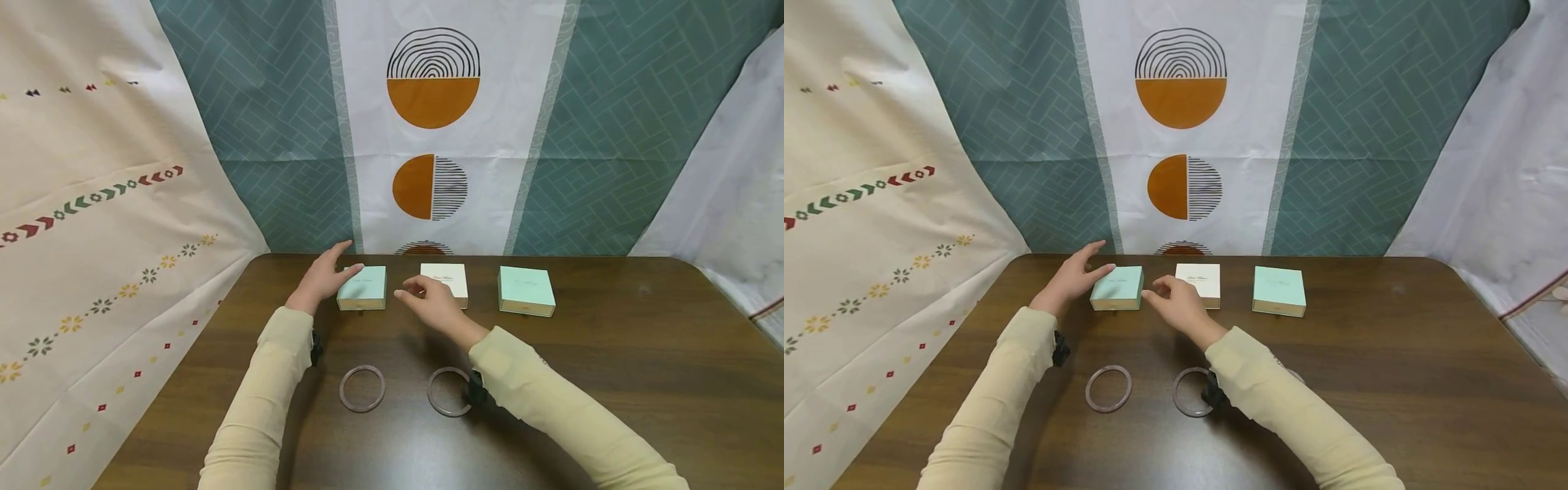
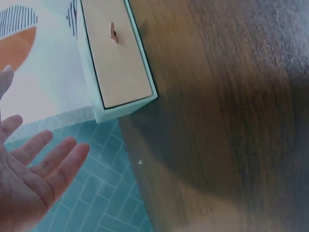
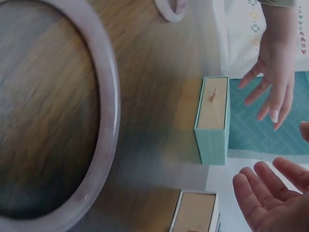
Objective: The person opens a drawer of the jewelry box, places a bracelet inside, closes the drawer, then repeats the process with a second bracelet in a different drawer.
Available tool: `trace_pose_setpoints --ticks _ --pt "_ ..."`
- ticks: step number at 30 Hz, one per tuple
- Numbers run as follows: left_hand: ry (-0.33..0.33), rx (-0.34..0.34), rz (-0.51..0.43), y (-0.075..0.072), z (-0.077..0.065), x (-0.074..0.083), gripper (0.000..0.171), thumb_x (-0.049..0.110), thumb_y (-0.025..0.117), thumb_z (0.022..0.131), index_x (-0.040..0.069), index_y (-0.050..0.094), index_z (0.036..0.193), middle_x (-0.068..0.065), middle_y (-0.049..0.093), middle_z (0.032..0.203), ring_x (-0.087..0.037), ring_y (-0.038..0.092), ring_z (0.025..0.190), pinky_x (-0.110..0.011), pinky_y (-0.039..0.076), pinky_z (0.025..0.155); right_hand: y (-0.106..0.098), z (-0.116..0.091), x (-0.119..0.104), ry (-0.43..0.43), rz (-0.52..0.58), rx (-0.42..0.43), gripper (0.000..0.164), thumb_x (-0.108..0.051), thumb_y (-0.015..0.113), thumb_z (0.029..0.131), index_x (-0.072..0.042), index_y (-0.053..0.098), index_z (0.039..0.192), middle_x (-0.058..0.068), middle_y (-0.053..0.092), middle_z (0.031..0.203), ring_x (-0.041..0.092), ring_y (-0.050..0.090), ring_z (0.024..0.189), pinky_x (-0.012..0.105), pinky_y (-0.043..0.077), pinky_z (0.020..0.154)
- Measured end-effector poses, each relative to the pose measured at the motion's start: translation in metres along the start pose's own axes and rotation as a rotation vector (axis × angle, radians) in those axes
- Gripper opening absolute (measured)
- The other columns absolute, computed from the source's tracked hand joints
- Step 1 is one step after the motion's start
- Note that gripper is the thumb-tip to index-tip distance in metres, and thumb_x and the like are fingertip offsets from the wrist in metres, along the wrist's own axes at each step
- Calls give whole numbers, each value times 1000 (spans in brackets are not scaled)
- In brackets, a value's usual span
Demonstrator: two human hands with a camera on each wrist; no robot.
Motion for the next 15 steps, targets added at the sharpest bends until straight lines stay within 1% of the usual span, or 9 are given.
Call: trace_pose_setpoints --ticks 4,9,12,15 --pt "-9 -14 -56 1 3 -4 70 43 52 97 16 20 153 -16 20 157 -43 36 134 -56 35 107 2 5 2 33 36 8 34 -32 62 93 -5 66 113 10 67 107 25 60 101 42 49 87" --pt "-46 -30 -116 2 6 -10 69 41 51 98 16 19 153 -18 23 155 -43 34 135 -55 36 106 3 10 6 77 80 12 34 -33 60 93 -5 66 112 10 66 107 24 60 99 41 49 87" --pt "-65 -32 -128 2 7 -14 68 41 51 98 15 20 153 -20 25 154 -42 33 137 -55 35 107 5 12 8 106 121 12 34 -32 60 93 -4 66 112 11 67 105 25 63 95 38 51 83" --pt "-86 -30 -130 3 7 -17 67 40 52 98 14 22 152 -21 28 153 -41 31 137 -56 34 107 9 11 7 147 193 -14 35 -32 60 94 -3 65 112 13 66 105 29 65 93 35 53 76"
Point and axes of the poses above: each hand's wrist, its own z-axis towards the middle knuckle, its own y-axis out of the palm, x = y × z, the point moved 1 cm from there along z, towards the middle knuckle
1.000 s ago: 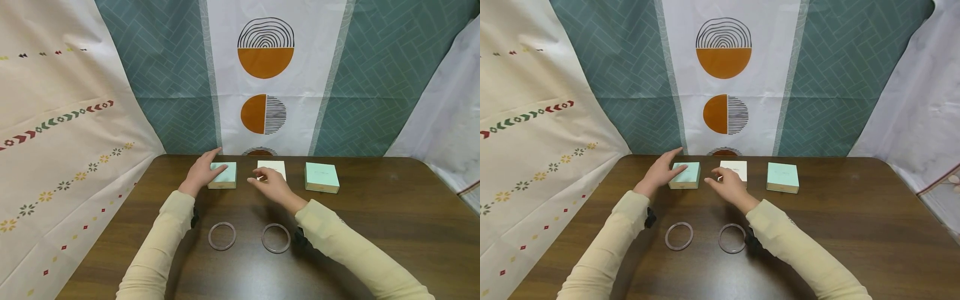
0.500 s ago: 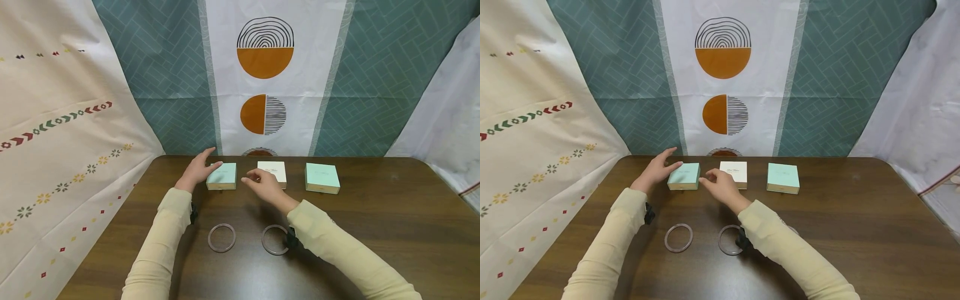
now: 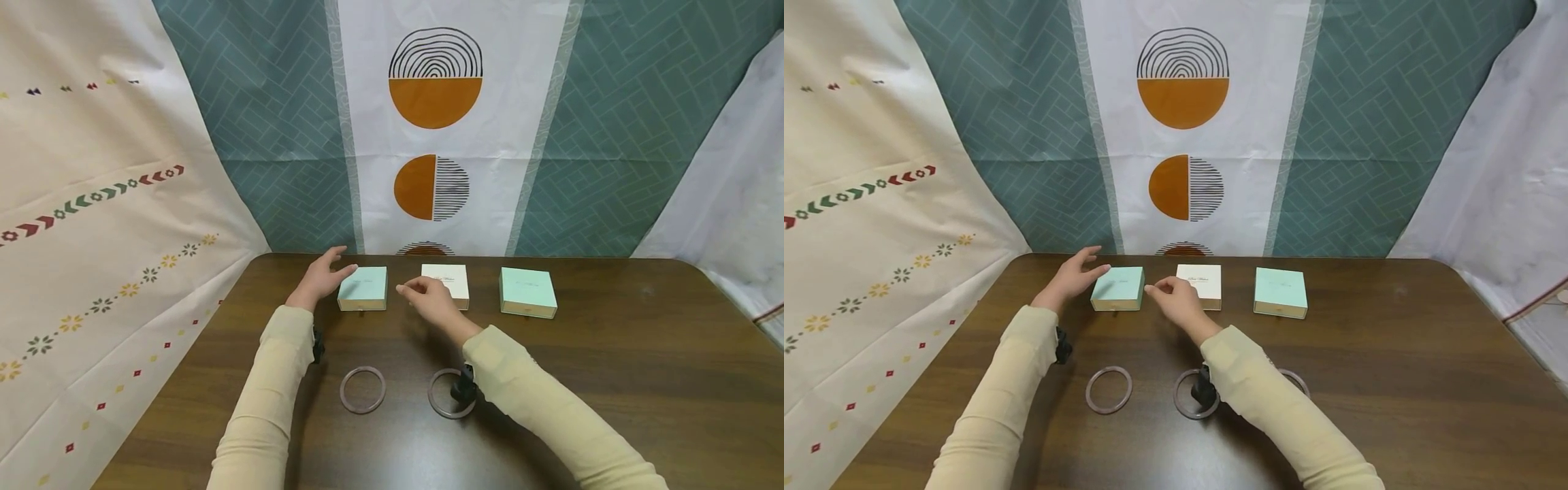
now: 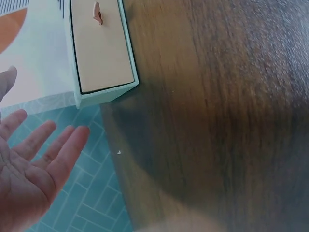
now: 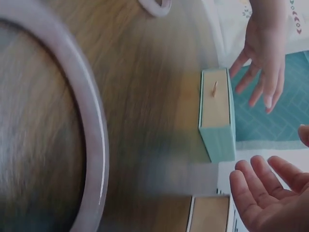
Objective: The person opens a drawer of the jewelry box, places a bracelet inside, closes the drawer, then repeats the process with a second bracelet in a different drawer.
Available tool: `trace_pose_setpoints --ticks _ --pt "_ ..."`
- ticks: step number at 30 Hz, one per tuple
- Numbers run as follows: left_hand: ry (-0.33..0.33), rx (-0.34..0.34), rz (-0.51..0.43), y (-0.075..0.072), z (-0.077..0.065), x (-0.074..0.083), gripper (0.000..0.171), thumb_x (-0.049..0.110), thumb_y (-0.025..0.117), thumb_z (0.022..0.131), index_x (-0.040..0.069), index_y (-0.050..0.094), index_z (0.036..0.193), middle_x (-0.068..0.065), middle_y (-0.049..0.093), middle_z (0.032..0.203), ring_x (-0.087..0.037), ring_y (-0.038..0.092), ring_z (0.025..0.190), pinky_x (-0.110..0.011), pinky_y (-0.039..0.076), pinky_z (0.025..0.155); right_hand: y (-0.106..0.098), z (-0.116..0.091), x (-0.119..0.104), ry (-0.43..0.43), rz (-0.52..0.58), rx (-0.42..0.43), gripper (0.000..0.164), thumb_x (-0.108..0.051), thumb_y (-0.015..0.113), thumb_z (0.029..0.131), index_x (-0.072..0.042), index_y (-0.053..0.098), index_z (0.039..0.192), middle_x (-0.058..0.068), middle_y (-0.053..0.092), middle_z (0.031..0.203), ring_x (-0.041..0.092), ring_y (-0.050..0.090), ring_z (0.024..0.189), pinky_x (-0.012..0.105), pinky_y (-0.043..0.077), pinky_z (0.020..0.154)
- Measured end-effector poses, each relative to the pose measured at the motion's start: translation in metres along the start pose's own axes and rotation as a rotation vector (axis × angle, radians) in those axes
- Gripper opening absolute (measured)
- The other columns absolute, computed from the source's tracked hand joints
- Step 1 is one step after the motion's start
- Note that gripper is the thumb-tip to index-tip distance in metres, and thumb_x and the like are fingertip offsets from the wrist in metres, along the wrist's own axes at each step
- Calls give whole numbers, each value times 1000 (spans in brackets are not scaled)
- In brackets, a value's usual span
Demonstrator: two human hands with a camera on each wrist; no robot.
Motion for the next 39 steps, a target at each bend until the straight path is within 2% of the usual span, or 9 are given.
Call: trace_pose_setpoints --ticks 5,8,13,16,21,28,39 --pt "-19 -6 -6 1 1 -3 66 37 52 98 13 23 152 -21 30 152 -40 28 139 -56 33 108 9 -1 -3 89 159 -44 37 -31 59 95 0 62 115 20 64 113 35 63 101 37 56 78" --pt "-24 -24 -46 3 2 -6 65 33 53 98 12 22 152 -21 29 152 -41 34 135 -54 40 103 15 0 -5 121 251 -52 37 -27 58 96 4 61 115 25 63 113 38 63 102 40 57 81" --pt "-40 -63 -130 5 3 -15 66 26 55 98 11 21 152 -22 27 152 -40 47 126 -49 51 92 22 1 -3 168 342 -47 38 -24 57 96 9 59 115 28 63 109 38 65 97 35 58 76" --pt "-48 -77 -164 6 5 -21 68 24 56 97 11 20 153 -22 26 152 -41 49 123 -49 52 90 26 2 -1 194 387 -46 39 -23 57 96 10 58 117 29 64 107 34 68 89 33 59 74" --pt "-65 -86 -167 9 8 -23 71 23 58 96 10 19 153 -23 27 152 -42 48 124 -49 53 88 32 4 1 256 480 -80 40 -21 56 96 11 56 120 29 63 109 16 66 73 29 58 72" --pt "-82 -77 -174 17 12 -18 75 29 63 93 10 21 152 -23 29 151 -41 49 123 -47 56 82 38 3 1 309 504 -99 39 -18 54 97 13 55 120 28 63 107 11 62 67 27 58 68" --pt "-108 -73 -200 19 12 -26 78 20 66 90 9 21 152 -25 28 151 -41 54 116 -45 57 77 57 2 2 383 546 -143 40 -17 51 99 13 51 124 28 62 115 17 67 78 33 58 77"
Point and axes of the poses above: each hand's wrist, its own z-axis towards the middle knuckle, its own y-axis out of the palm, x = y × z, the point moved 1 cm from there along z, towards the middle knuckle
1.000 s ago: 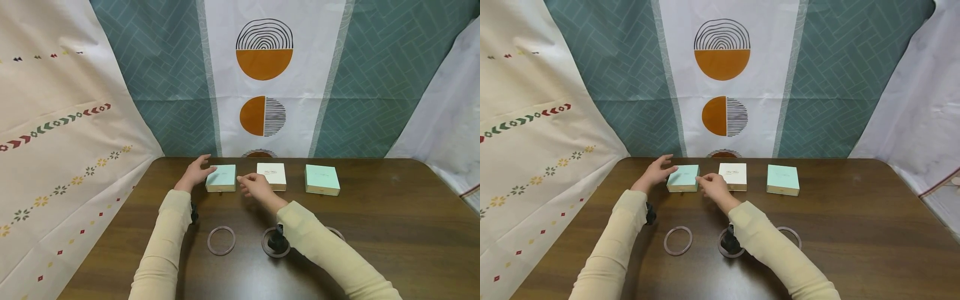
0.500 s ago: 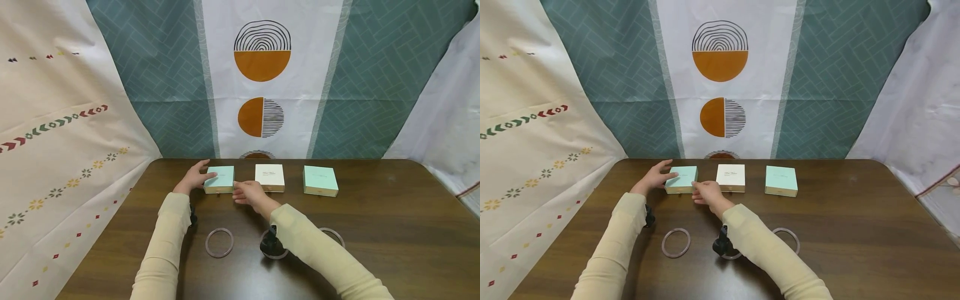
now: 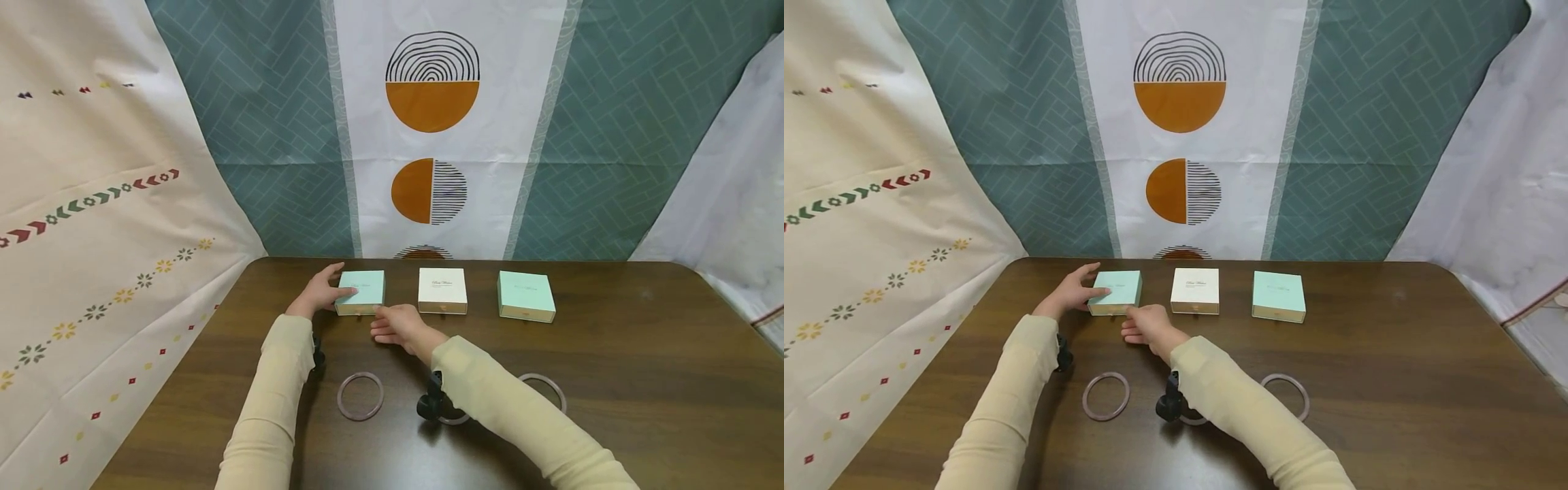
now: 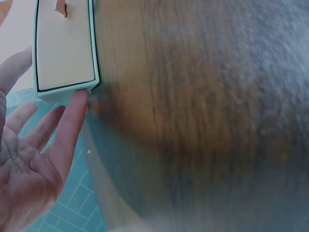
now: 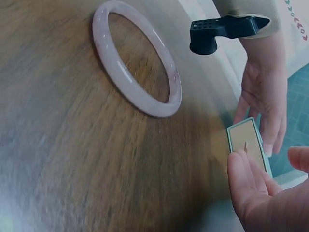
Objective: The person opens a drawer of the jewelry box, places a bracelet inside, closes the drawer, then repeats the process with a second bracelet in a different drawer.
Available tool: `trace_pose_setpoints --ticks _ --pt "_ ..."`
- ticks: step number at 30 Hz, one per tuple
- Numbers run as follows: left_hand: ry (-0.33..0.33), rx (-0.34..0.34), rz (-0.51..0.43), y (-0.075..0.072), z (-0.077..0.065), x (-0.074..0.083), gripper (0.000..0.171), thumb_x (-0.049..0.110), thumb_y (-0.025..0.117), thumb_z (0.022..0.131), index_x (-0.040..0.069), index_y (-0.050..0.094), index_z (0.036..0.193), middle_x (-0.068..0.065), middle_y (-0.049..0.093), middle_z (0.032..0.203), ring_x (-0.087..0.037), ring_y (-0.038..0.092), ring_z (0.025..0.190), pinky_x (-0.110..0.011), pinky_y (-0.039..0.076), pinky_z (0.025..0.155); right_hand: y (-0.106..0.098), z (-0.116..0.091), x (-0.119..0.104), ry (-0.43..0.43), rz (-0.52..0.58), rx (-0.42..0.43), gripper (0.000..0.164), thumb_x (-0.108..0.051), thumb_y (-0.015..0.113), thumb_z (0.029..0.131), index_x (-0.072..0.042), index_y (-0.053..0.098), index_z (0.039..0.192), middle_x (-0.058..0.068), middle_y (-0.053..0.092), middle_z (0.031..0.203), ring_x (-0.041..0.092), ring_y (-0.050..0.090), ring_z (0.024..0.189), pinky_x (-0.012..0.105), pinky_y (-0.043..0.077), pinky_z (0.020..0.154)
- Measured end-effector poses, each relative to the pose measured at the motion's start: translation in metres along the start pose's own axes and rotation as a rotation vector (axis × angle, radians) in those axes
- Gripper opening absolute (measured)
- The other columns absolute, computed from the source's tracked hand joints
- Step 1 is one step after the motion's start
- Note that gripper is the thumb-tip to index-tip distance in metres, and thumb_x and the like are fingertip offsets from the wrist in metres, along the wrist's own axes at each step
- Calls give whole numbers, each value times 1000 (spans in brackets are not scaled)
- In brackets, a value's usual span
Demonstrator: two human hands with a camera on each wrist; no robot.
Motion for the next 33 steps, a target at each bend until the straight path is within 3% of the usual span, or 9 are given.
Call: trace_pose_setpoints --ticks 7,11,23,33 --pt "-2 -5 -17 0 -2 2 79 21 67 90 8 21 152 -25 31 149 -41 55 115 -46 57 78 5 3 3 22 23 11 38 -18 52 98 15 56 117 26 65 111 26 70 89 35 57 82" --pt "-7 -7 -15 -1 -2 1 78 21 67 90 8 21 152 -25 31 150 -40 56 114 -45 57 79 6 8 7 22 49 5 37 -19 56 97 15 58 112 24 68 101 26 71 85 35 58 79" --pt "-33 -15 -14 1 -5 11 74 18 65 92 7 23 151 -25 30 150 -40 52 120 -48 55 84 11 10 8 66 80 51 39 -20 57 97 14 57 116 23 67 101 22 70 81 33 58 76" --pt "-57 -9 -29 0 -5 4 74 19 65 91 7 24 151 -24 32 150 -38 51 122 -48 53 89 13 16 15 71 93 30 39 -20 57 97 14 57 117 24 69 99 21 71 74 31 59 71"
Point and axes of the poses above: each hand's wrist, its own z-axis towards the middle knuckle, its own y-axis out of the palm, x = y × z, the point moved 1 cm from there along z, towards the middle knuckle
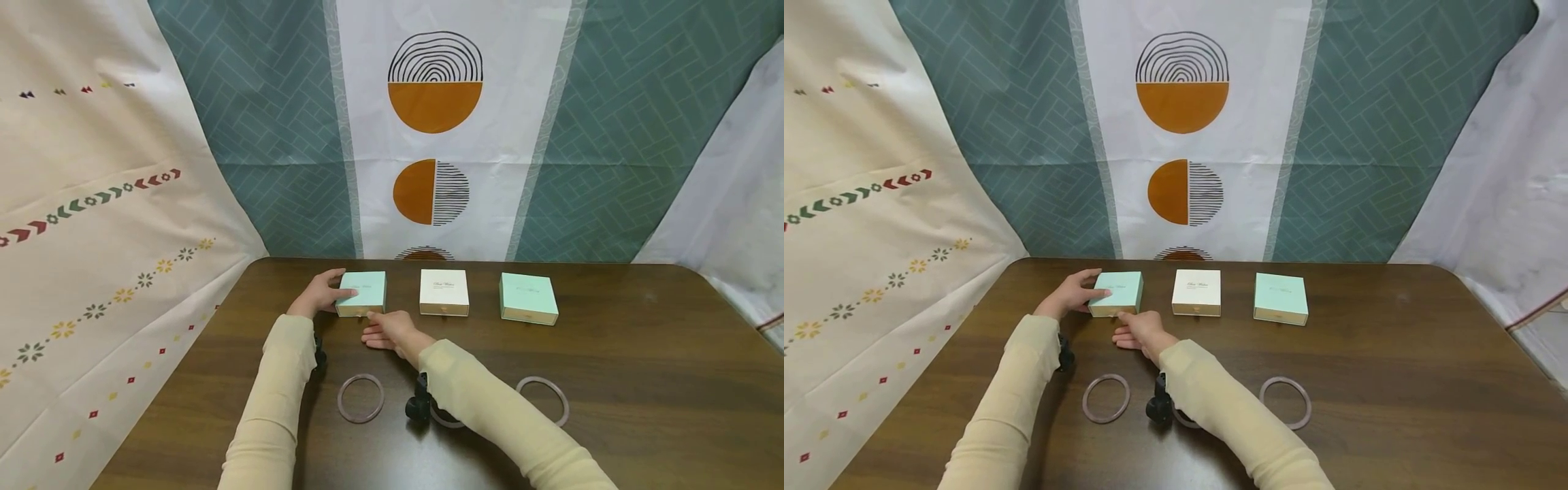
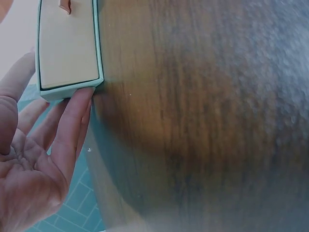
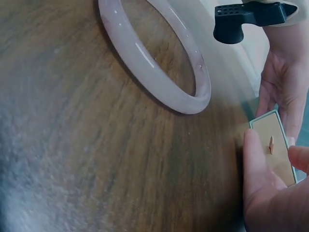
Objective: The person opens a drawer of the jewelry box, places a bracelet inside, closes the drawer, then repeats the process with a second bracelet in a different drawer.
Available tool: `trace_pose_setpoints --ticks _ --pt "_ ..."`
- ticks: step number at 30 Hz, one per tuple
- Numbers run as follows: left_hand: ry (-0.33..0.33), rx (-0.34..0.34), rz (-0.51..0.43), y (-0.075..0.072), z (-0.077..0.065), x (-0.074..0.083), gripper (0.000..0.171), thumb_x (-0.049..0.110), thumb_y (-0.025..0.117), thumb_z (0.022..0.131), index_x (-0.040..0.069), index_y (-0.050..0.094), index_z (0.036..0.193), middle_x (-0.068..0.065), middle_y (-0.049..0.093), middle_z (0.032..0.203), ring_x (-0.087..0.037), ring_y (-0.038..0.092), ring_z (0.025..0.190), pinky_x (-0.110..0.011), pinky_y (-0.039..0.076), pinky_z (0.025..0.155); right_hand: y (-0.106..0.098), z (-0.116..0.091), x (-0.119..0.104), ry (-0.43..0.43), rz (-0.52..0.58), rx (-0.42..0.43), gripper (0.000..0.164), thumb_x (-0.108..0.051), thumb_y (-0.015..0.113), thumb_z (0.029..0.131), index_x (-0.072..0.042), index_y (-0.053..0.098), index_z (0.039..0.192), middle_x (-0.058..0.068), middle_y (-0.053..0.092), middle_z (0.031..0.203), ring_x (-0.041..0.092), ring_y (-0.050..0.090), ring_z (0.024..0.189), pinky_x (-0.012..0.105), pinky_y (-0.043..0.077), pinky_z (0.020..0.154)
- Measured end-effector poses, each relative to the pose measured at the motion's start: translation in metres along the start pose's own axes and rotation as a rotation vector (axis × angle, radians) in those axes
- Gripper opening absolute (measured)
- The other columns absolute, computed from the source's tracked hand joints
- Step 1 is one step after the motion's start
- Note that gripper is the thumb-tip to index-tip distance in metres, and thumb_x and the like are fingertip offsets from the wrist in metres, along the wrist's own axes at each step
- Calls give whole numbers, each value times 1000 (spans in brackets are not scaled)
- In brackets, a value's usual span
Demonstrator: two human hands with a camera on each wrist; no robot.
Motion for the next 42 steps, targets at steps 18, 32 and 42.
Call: trace_pose_setpoints --ticks 18,32,42 --pt "-32 -30 -21 -2 2 0 76 17 65 92 6 20 152 -26 34 148 -37 54 118 -48 52 90 14 10 2 26 28 -16 37 -19 55 97 11 59 117 24 68 108 20 72 77 30 58 73" --pt "-72 -40 -35 -1 1 6 76 16 64 92 7 18 153 -27 33 147 -39 49 124 -50 50 92 21 15 0 34 31 6 38 -20 57 97 12 59 118 24 66 112 25 72 86 29 59 71" --pt "-78 -41 -36 -1 -1 8 77 17 65 92 8 20 152 -25 33 148 -38 47 127 -50 50 93 25 22 3 10 29 65 27 -17 60 94 5 65 109 21 71 97 27 72 79 32 59 69"
Point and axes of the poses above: each hand's wrist, its own z-axis towards the middle knuckle, its own y-axis out of the palm, x = y × z, the point moved 1 cm from there along z, towards the middle knuckle
